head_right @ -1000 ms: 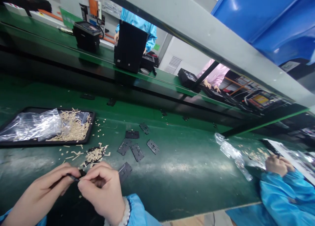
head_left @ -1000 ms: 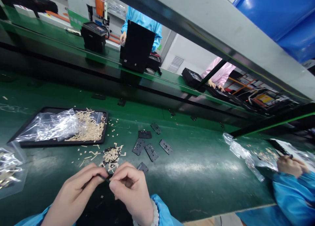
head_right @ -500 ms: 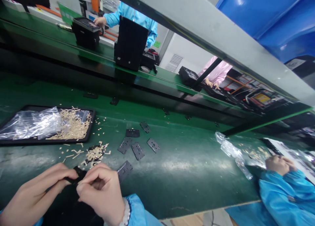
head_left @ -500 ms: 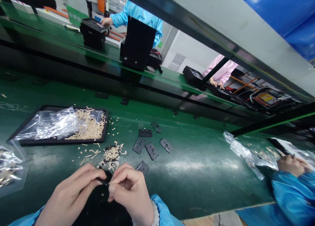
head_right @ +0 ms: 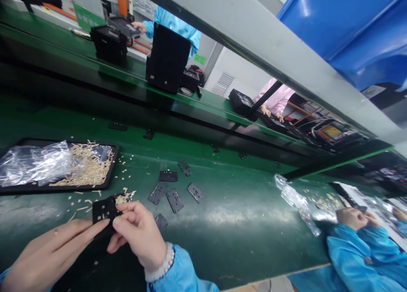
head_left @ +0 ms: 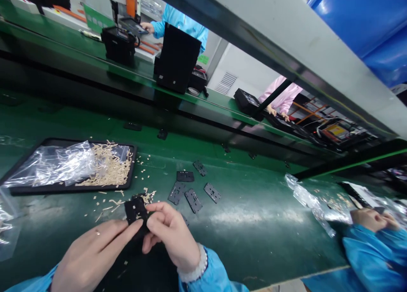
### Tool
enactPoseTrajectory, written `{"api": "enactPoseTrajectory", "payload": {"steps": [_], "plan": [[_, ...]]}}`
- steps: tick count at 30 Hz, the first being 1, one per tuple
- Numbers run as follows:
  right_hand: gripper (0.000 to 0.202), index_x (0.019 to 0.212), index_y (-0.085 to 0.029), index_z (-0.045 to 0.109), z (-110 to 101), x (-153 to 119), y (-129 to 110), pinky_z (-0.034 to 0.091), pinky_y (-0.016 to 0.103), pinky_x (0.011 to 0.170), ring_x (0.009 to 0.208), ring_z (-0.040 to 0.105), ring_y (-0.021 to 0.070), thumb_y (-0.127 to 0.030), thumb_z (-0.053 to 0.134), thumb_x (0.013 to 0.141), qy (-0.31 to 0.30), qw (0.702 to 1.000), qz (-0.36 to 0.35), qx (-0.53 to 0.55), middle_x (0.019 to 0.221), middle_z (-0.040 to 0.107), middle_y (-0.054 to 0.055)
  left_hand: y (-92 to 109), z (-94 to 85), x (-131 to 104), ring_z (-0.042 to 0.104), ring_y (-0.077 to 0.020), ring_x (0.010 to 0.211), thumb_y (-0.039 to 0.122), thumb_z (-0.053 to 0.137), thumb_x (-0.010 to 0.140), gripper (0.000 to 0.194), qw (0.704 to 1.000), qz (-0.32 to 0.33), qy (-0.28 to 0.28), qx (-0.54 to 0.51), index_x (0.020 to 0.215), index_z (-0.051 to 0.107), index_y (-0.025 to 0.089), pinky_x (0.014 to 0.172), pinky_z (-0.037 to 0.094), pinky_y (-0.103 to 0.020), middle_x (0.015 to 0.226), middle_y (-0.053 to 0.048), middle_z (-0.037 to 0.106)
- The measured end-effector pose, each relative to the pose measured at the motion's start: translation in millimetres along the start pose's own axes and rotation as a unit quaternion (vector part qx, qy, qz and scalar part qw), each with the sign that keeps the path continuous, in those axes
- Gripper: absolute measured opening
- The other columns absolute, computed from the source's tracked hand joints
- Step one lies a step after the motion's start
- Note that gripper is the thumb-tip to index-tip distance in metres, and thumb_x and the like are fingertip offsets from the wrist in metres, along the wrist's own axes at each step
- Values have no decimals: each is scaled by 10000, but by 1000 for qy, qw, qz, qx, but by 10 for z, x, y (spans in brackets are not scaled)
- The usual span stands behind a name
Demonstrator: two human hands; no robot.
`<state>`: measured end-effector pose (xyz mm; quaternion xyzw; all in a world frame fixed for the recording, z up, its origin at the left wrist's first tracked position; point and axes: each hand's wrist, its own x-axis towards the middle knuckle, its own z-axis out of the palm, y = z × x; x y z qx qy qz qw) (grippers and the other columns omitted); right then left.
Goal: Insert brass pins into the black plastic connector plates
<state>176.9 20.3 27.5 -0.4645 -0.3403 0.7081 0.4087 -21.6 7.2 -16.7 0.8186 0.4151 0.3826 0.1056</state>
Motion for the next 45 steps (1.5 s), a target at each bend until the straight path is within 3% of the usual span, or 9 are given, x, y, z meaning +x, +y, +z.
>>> {"api": "enactPoseTrajectory", "payload": {"steps": [3, 6, 9, 12, 18, 22, 32, 40, 45], "plan": [[487, 925, -181, 592, -287, 292, -341, 463, 191, 404, 390, 598, 104, -465, 854, 629, 62, 994, -35, -88, 567, 605, -82, -146, 40, 172, 729, -221, 923, 321, 475, 975, 428, 998, 30, -12, 61, 1393, 563, 286, 908, 512, -321, 1135, -41, 759], [308, 1040, -173, 583, -722, 784, -883, 473, 177, 443, 409, 563, 78, -324, 747, 827, 148, 979, -73, -124, 565, 583, -89, -351, 43, 328, 709, -260, 953, 425, 443, 984, 435, 993, -22, 13, 113, 1356, 577, 244, 907, 502, -377, 1124, -65, 742], [235, 1155, -154, 589, -1126, 1263, -1388, 558, 258, 586, 643, 645, 119, -304, 609, 975, 235, 954, -103, -157, 898, 671, 12, -446, 79, 437, 691, -250, 931, 412, 390, 999, 370, 992, 29, -2, 124, 1139, 697, 259, 850, 489, -373, 1045, -42, 750], [285, 1214, -159, 598, -1335, 1471, -1590, 592, 382, 775, 927, 673, 203, -325, 608, 982, 265, 940, -90, -194, 1164, 645, 78, -370, 185, 561, 667, -235, 842, 325, 348, 1010, 402, 988, 70, -34, 137, 990, 741, 242, 735, 469, -366, 943, -52, 749], [119, 982, -145, 632, -1155, 945, -1192, 464, 191, 463, 510, 572, 85, -228, 669, 906, 200, 941, -91, -258, 726, 657, -20, -76, 551, 781, 603, -241, 793, 207, 465, 953, 301, 974, 84, -145, 149, 776, 709, 211, 689, 439, -370, 816, -68, 680], [135, 896, -182, 652, -858, 359, -874, 479, 200, 501, 516, 578, 88, -267, 709, 809, 132, 945, -121, -273, 669, 659, -37, 8, 719, 782, 585, -264, 820, -21, 397, 877, 385, 969, 84, -166, 161, 686, 660, 183, 759, 433, -398, 769, -93, 644], [203, 952, -149, 655, -612, 52, -69, 539, 232, 540, 531, 631, 112, -297, 517, 934, 100, 912, -146, -369, 717, 713, 23, -60, 532, 902, 589, -223, 726, 194, 403, 946, 298, 981, 65, -165, 80, 727, 605, 215, 679, 454, -359, 738, -49, 638], [151, 1018, -206, 717, -416, 193, -50, 528, 335, 870, 975, 656, 214, -142, 659, 894, 78, 779, -194, -591, 1041, 723, 62, -107, 194, 799, 670, -184, 852, 437, 356, 987, 352, 992, -37, -114, -45, 817, 600, 249, 761, 522, -287, 882, -31, 709], [89, 843, -216, 710, -392, 396, -51, 524, 302, 770, 974, 605, 227, -214, 669, 922, 26, 674, -200, -711, 954, 700, 50, -152, 104, 689, 678, -203, 809, 532, 434, 943, 378, 988, -104, -82, -75, 792, 643, 255, 701, 529, -279, 845, -40, 718]]}}
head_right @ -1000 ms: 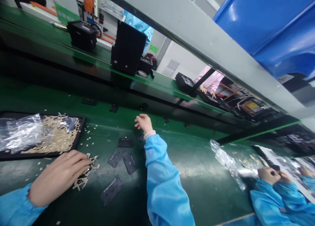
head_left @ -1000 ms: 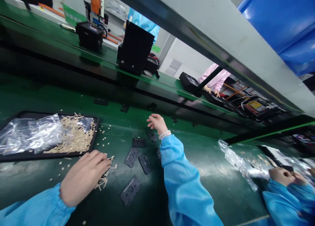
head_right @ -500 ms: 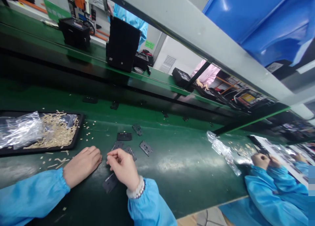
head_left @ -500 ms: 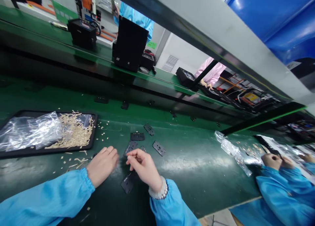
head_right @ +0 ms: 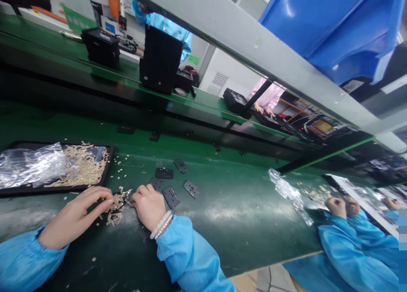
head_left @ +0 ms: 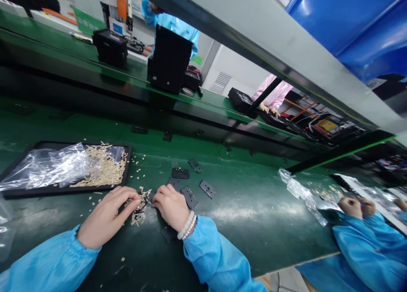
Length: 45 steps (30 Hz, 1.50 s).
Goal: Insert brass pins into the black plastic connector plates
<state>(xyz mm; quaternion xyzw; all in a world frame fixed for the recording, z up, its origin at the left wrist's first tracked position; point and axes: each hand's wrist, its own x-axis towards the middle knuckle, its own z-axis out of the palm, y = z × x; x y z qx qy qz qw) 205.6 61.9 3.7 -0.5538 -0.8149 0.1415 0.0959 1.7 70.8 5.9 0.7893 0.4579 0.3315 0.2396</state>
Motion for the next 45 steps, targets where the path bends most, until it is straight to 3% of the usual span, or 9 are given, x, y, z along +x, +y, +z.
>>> {"api": "enactPoseTrajectory", "payload": {"steps": [7, 15, 20, 25, 28, 32, 38, 41, 45], "plan": [[114, 858, -174, 670, 23, -73, -61, 519, 313, 727, 927, 622, 238, -196, 608, 951, -19, 995, -17, -101, 937, 694, 93, 62, -55, -108, 693, -200, 771, 535, 506, 897, 348, 998, -26, -9, -53, 744, 672, 269, 704, 545, -275, 806, -24, 728], [115, 982, -220, 637, -102, -40, -61, 499, 264, 728, 866, 669, 176, -153, 544, 986, -38, 994, -62, -85, 892, 727, 11, 82, -52, -158, 700, -200, 765, 508, 537, 875, 300, 997, -36, 10, -68, 749, 680, 275, 705, 557, -274, 808, -24, 732], [165, 979, -171, 630, -12, -74, -85, 508, 315, 654, 770, 693, 224, -94, 485, 968, -28, 997, -43, -63, 937, 726, 96, 46, -72, -179, 713, -203, 779, 527, 564, 852, 302, 993, -63, 16, -98, 761, 694, 270, 710, 562, -260, 820, -29, 744], [151, 1027, -185, 561, -60, -173, -122, 535, 291, 675, 793, 715, 210, -93, 527, 912, 31, 999, -5, 16, 930, 721, 62, 137, -15, -256, 726, -207, 727, 560, 582, 816, 326, 983, -121, 19, -135, 770, 729, 273, 655, 577, -257, 797, -27, 768], [103, 1016, -189, 514, -107, -219, -285, 547, 247, 675, 764, 706, 169, -127, 465, 951, 84, 993, 16, 84, 872, 686, 38, 260, 83, -281, 759, -229, 765, 596, 640, 748, 385, 949, -204, 50, -234, 871, 767, 254, 675, 603, -272, 889, -56, 807], [99, 982, -209, 535, -78, -264, -591, 556, 222, 655, 718, 686, 141, -164, 450, 959, 202, 931, 16, 304, 871, 653, 31, 356, 153, -264, 764, -234, 722, 641, 720, 636, 456, 903, -256, 126, -321, 823, 787, 231, 666, 613, -271, 863, -71, 812], [126, 974, -201, 646, -139, -243, -699, 529, 223, 636, 678, 639, 133, -153, 559, 898, 227, 893, 8, 390, 856, 661, 35, 339, -3, -263, 694, -178, 537, 633, 678, 682, 400, 923, -245, 149, -257, 700, 755, 241, 562, 575, -213, 571, -13, 727], [22, 819, -190, 666, -192, -190, -662, 491, 206, 582, 658, 606, 128, -171, 655, 823, 211, 884, 23, 417, 800, 642, 23, 361, -80, -270, 657, -161, 498, 611, 642, 722, 381, 945, -206, 132, -216, 655, 728, 245, 511, 546, -197, 531, 3, 683], [153, 656, -189, 607, -205, -142, -669, 451, 209, 561, 587, 534, 111, -169, 630, 806, 192, 883, 38, 427, 662, 573, -20, 342, -82, -313, 647, -168, 489, 630, 621, 744, 413, 952, -204, 110, -201, 636, 711, 242, 491, 541, -216, 519, 1, 668]]}}
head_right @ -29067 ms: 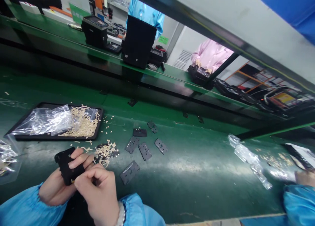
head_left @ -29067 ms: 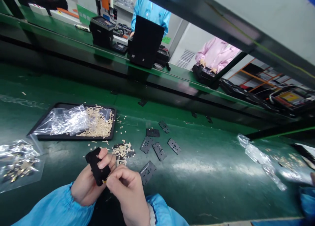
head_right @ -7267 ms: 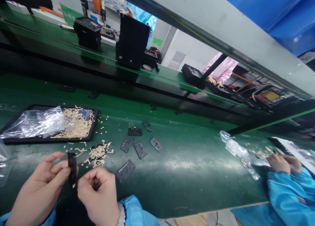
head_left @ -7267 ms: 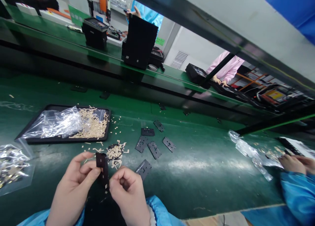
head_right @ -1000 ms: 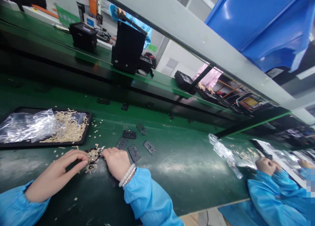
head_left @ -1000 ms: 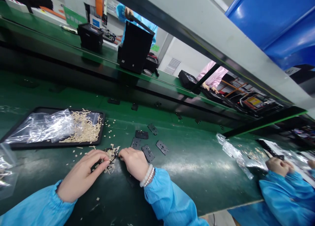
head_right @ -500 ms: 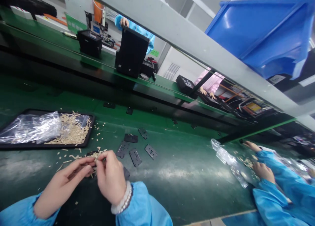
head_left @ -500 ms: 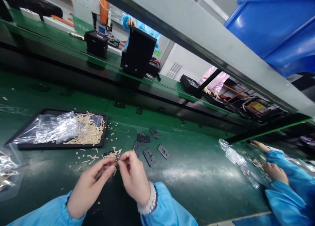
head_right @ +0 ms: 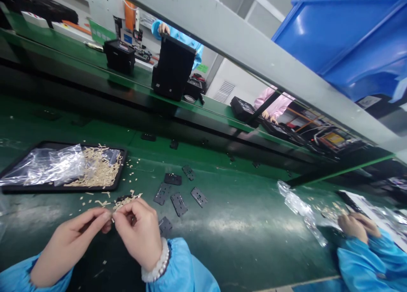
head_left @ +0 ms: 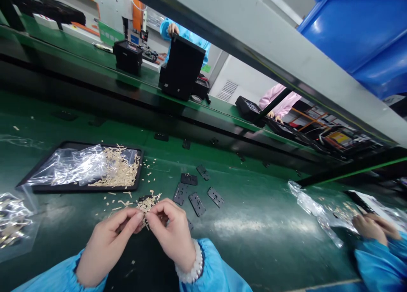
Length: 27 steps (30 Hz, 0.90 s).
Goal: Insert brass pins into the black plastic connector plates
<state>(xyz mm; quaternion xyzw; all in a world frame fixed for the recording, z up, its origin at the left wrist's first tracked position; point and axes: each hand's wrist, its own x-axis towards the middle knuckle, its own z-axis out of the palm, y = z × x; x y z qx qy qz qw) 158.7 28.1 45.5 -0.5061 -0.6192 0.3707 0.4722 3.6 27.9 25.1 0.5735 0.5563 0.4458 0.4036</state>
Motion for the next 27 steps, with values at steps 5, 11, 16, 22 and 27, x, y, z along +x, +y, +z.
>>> {"api": "enactPoseTrajectory", "payload": {"steps": [5, 11, 16, 22, 27], "plan": [[144, 673, -190, 553, 66, 0, -43, 425, 199, 502, 523, 473, 94, -207, 600, 807, 44, 996, 50, 66, 614, 521, -43, -53, 35, -50, 681, -195, 535, 636, 691, 712, 424, 993, -63, 17, -97, 819, 749, 230, 554, 593, -271, 576, -12, 712], [127, 699, -195, 568, 143, -78, -26, 455, 200, 512, 556, 531, 110, -158, 599, 817, 76, 997, -2, 11, 667, 572, -16, 62, 48, -65, 638, -166, 467, 602, 696, 731, 371, 995, -34, 25, -94, 681, 707, 235, 499, 573, -236, 513, 12, 654], [104, 847, -200, 670, 105, -140, -31, 521, 237, 643, 726, 655, 151, -138, 600, 891, 69, 981, -144, -114, 817, 653, 41, 65, -29, -65, 668, -130, 504, 489, 647, 827, 269, 994, 92, 53, -7, 704, 700, 256, 502, 545, -163, 650, 22, 716], [152, 873, -201, 698, 21, -26, -97, 522, 238, 639, 686, 663, 142, -183, 563, 940, -14, 950, -216, -224, 796, 702, 41, 10, -228, -26, 744, -147, 736, 298, 540, 935, 147, 918, 340, 67, 190, 925, 682, 260, 782, 542, -184, 848, 15, 774], [194, 774, -210, 665, 116, 97, -115, 510, 241, 641, 662, 644, 142, -165, 524, 899, -69, 930, -239, -271, 745, 686, 25, -2, -356, 15, 705, -158, 722, 152, 484, 885, 214, 896, 370, 35, 244, 941, 652, 272, 719, 513, -222, 797, 16, 721]]}}
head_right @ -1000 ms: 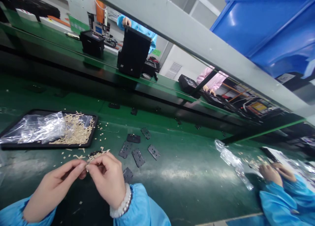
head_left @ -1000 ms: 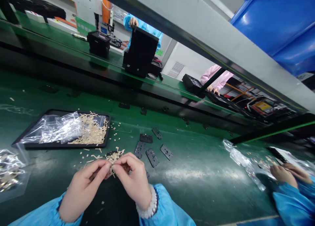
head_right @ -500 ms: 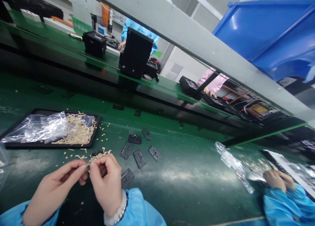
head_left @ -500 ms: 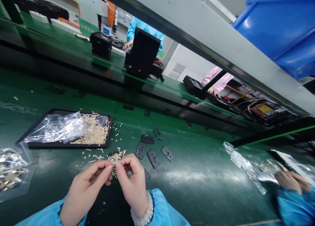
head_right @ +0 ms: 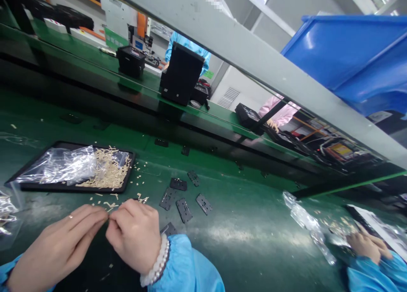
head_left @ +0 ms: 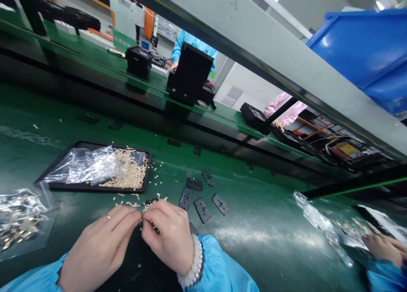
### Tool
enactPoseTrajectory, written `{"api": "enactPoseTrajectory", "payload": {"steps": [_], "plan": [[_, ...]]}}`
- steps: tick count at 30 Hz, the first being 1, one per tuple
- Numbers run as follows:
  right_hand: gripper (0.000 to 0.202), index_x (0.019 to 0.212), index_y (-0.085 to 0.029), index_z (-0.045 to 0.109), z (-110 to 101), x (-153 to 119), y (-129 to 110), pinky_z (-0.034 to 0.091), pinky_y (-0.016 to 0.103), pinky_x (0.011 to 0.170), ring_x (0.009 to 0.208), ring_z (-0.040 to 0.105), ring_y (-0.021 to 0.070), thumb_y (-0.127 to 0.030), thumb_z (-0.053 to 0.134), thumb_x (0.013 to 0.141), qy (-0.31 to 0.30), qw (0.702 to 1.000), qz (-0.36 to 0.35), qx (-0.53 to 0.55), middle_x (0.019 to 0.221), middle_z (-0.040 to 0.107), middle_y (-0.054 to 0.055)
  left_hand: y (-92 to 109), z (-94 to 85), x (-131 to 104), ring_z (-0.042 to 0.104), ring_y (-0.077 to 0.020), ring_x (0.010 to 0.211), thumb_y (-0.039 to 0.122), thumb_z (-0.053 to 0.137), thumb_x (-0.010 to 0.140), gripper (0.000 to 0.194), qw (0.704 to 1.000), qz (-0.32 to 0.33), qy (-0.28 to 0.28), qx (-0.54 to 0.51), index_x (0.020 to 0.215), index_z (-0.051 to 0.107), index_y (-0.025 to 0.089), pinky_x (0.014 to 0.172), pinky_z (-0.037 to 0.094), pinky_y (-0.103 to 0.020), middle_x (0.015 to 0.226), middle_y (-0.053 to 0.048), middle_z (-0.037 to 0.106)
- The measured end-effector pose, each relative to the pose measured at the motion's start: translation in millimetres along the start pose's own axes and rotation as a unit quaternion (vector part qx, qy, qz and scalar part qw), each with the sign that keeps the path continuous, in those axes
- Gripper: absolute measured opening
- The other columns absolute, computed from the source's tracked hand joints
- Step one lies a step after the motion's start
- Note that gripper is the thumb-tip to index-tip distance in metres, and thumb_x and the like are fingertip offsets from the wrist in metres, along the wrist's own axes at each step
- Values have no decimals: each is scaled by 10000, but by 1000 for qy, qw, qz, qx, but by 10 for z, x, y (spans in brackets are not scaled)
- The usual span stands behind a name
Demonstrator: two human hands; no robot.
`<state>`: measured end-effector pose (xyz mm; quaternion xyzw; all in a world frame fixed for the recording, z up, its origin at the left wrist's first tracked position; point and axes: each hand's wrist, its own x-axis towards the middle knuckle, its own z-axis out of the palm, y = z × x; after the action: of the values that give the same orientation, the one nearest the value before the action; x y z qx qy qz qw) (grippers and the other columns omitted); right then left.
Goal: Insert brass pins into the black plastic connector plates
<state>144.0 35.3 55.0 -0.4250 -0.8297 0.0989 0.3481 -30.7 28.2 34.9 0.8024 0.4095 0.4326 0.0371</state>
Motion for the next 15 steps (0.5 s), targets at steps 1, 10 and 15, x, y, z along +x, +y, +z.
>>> {"api": "enactPoseTrajectory", "payload": {"steps": [1, 10, 15], "plan": [[183, 769, -211, 660, 15, 45, 0, 505, 233, 631, 658, 644, 139, -165, 526, 886, -3, 1000, 1, 13, 746, 683, 21, -10, -18, 1, 699, -154, 732, 175, 485, 895, 187, 999, -32, -8, -24, 930, 641, 273, 705, 510, -211, 804, 14, 710], [126, 840, -231, 663, 271, 921, 412, 529, 254, 685, 681, 704, 167, -212, 568, 920, -76, 985, 153, -17, 751, 743, -13, -220, -115, 25, 434, -131, 521, 600, 531, 872, 383, 859, -430, 2, -279, 743, 591, 244, 518, 404, -253, 574, 58, 461], [296, 1016, -227, 693, 378, 1011, 430, 541, 292, 856, 952, 721, 197, -27, 548, 853, -126, 987, 98, -8, 1062, 762, 39, -381, -88, 30, 476, -111, 495, 607, 575, 841, 399, 841, -454, 19, -294, 737, 611, 224, 520, 428, -249, 593, 54, 517]]}}
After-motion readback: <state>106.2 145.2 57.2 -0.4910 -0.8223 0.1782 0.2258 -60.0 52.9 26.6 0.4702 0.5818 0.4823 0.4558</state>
